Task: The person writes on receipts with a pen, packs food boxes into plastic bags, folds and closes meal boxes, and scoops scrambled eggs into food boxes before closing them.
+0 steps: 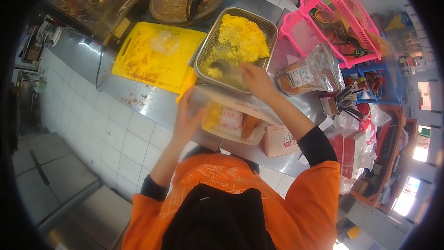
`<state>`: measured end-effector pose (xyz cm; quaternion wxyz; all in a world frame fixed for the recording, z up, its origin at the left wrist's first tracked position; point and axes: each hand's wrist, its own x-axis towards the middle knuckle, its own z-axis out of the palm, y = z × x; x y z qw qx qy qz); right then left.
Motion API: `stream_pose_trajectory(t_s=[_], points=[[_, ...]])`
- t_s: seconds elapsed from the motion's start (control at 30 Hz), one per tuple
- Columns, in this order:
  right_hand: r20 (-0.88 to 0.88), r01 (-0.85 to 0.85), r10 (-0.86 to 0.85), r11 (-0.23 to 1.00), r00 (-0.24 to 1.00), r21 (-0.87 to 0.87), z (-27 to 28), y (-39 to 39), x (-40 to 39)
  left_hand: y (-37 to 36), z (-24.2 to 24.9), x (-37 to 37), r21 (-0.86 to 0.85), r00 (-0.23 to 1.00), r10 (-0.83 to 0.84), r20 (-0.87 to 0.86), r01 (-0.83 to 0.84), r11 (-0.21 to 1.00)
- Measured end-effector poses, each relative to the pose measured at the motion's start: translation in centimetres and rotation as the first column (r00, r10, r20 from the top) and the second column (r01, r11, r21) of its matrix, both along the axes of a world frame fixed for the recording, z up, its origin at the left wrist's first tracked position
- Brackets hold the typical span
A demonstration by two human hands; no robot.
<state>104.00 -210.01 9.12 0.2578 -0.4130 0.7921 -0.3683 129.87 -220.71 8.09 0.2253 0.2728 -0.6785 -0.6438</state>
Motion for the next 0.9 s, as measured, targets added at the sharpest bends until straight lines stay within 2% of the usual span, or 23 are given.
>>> stream_pose_trajectory(t_s=[0.03,0.07,0.1,0.17,0.27,0.3,0.4,0.43,0.47,0.57,0.67,0.73,0.77,0.8,0.83,0.87,0.9], points=[[0.121,0.057,-0.048,0.996,0.991,-0.068,-0.7,0.7,-0.7,-0.2,1.6,-0.3,-0.345,0.998,0.03,0.049,-0.012,0.939],[0.244,0.118,-0.085,0.985,0.966,-0.123,-1.2,1.2,-1.0,-0.5,3.1,-0.6,-0.643,0.993,0.077,0.087,-0.003,0.766],[0.403,0.203,-0.156,0.976,0.902,-0.076,2.3,1.7,0.0,-1.1,3.8,-0.9,-0.659,0.998,0.002,0.059,0.037,0.751],[0.472,0.31,-0.241,0.948,0.848,-0.074,6.5,3.4,1.4,-2.7,4.2,-2.1,-0.691,0.99,-0.14,0.005,0.105,0.715],[0.371,0.284,-0.193,0.936,0.909,-0.208,10.6,6.8,3.7,-4.6,2.9,-3.5,-0.593,0.959,-0.233,0.163,0.283,0.753],[0.329,0.252,-0.164,0.936,0.93,-0.246,11.4,7.9,4.8,-5.1,3.2,-4.3,-0.544,0.957,-0.233,0.174,0.29,0.787],[-0.057,0.195,-0.208,0.964,0.976,-0.181,11.4,9.7,9.3,-6.0,4.3,-6.2,-0.382,0.949,-0.268,0.164,0.311,0.87],[-0.373,0.01,-0.012,1.0,0.928,-0.007,10.6,9.7,9.9,-6.2,4.3,-6.6,-0.32,0.946,-0.296,0.133,0.324,0.89],[-0.609,-0.112,0.223,0.97,0.761,0.215,9.3,9.7,10.5,-6.3,4.4,-6.9,-0.258,0.941,-0.324,0.101,0.339,0.905],[-0.753,-0.271,0.102,0.957,0.65,-0.105,4.6,9.0,11.3,-6.4,5.3,-7.3,-0.092,0.886,-0.463,-0.021,0.46,0.883],[-0.736,-0.205,-0.095,0.93,0.67,-0.307,2.7,10.7,10.1,-6.9,7.1,-7.4,-0.159,0.77,-0.624,0.131,0.638,0.753],[-0.361,0.079,-0.363,0.79,0.859,-0.609,3.0,11.1,9.9,-6.5,6.6,-7.2,-0.007,0.63,-0.763,0.142,0.772,0.636],[-0.127,0.252,-0.459,0.675,0.879,-0.693,3.8,11.1,9.9,-6.1,6.0,-7.1,0.07,0.547,-0.826,0.136,0.826,0.559],[-0.072,0.353,-0.512,0.681,0.856,-0.642,6.1,10.2,9.0,-5.6,4.9,-6.8,-0.087,0.521,-0.835,0.178,0.853,0.514],[-0.011,0.458,-0.538,0.726,0.843,-0.513,6.4,9.9,7.4,-4.9,3.3,-6.2,-0.242,0.499,-0.839,0.219,0.86,0.449],[-0.173,0.384,-0.466,0.85,0.868,-0.362,6.4,9.0,5.4,-3.9,1.5,-5.4,-0.389,0.482,-0.838,0.257,0.845,0.367],[-0.313,0.315,-0.359,0.931,0.879,-0.183,6.5,8.7,4.2,-2.3,-0.3,-4.2,-0.507,0.547,-0.764,0.343,0.792,0.34]])
